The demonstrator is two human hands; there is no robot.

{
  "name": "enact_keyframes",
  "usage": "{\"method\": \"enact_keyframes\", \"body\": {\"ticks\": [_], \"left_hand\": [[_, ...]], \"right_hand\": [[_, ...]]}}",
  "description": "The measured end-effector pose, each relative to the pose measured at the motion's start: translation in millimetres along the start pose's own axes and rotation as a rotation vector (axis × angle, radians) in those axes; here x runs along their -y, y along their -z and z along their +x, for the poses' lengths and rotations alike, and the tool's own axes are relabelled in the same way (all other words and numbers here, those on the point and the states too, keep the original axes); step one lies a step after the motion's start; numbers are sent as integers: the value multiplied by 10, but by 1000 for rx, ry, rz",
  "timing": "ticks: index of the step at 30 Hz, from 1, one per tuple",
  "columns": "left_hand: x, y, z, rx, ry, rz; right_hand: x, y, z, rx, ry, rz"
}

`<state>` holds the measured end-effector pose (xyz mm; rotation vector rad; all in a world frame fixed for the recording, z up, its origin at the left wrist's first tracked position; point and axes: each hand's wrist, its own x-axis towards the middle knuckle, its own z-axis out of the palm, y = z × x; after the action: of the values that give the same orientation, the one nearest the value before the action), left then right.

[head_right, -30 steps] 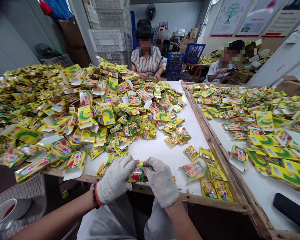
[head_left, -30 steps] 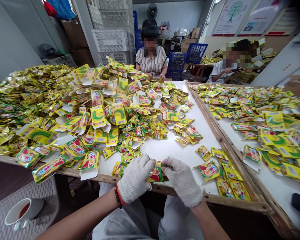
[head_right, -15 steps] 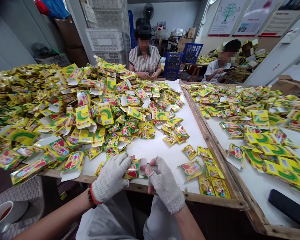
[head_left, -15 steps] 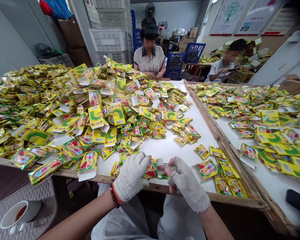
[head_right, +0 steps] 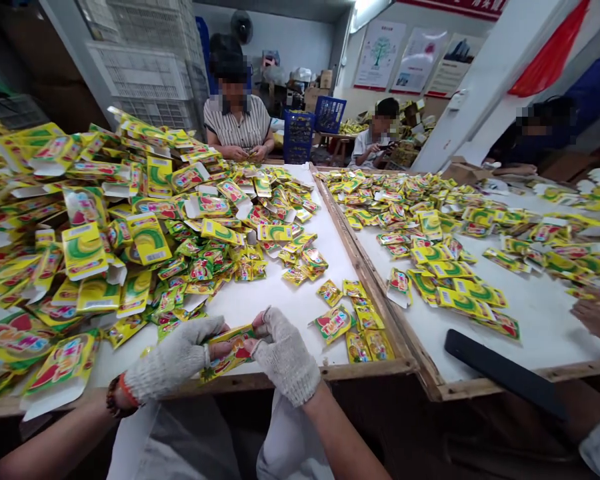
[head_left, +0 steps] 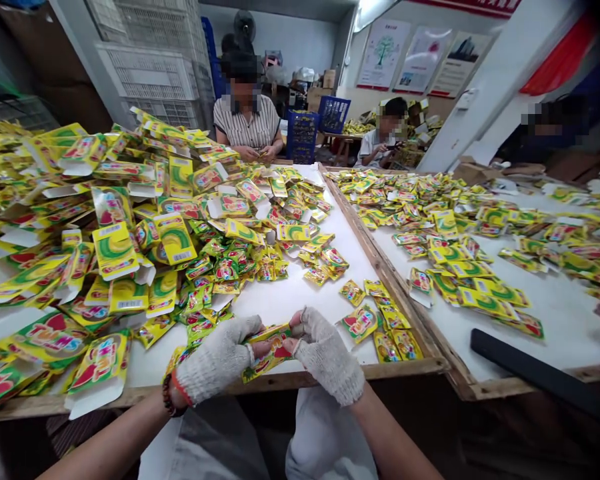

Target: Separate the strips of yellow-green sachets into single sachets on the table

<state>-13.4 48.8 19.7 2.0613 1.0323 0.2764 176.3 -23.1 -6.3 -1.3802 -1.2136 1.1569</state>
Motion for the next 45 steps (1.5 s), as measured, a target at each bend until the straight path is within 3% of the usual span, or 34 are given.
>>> {"method": "enact_keyframes", "body": {"ticks": [3, 5, 6, 8, 11, 13, 16, 18, 21, 27, 32, 38, 41, 45], "left_hand": [[-81, -92, 263, 29, -77, -67], [-106, -116, 506, -40, -154, -40], [-104, -115, 643, -109, -169, 8], [-71, -104, 928, -254, -137, 169], [19, -119, 1291, -329, -102, 496], [64, -177, 1419, -287, -121, 675], [59, -296, 1378, -213, -161, 790], [24, -355, 1235, -166, -237, 814], [-7, -380, 999, -129, -311, 819], [82, -205, 833, -219, -110, 800], [105, -9, 788, -406, -85, 867], [37, -145, 996, -168, -260, 639], [-2, -222, 1169, -120, -211, 533], [27, -193, 1269, -188, -83, 432]], "right_hand": [[-17, 325, 67, -73, 19, -73], [23, 669, 97, -319, 51, 13], [53, 860, 103, -507, 92, 103], [97, 1223, 107, -777, 242, 355], [40, 1566, 138, -853, 281, 452], [-85, 1628, 207, -758, 139, 225], [-292, 1589, 398, -520, -117, -388], [-388, 1557, 557, -422, -182, -766], [-450, 1530, 759, -356, -188, -974], [-363, 1380, 798, -250, -197, -1033], [-213, 1170, 570, -353, -34, -987], [-195, 760, 403, -338, -31, -533], [-227, 626, 355, -326, 6, -425], [-237, 638, 297, -284, -11, -440]]}}
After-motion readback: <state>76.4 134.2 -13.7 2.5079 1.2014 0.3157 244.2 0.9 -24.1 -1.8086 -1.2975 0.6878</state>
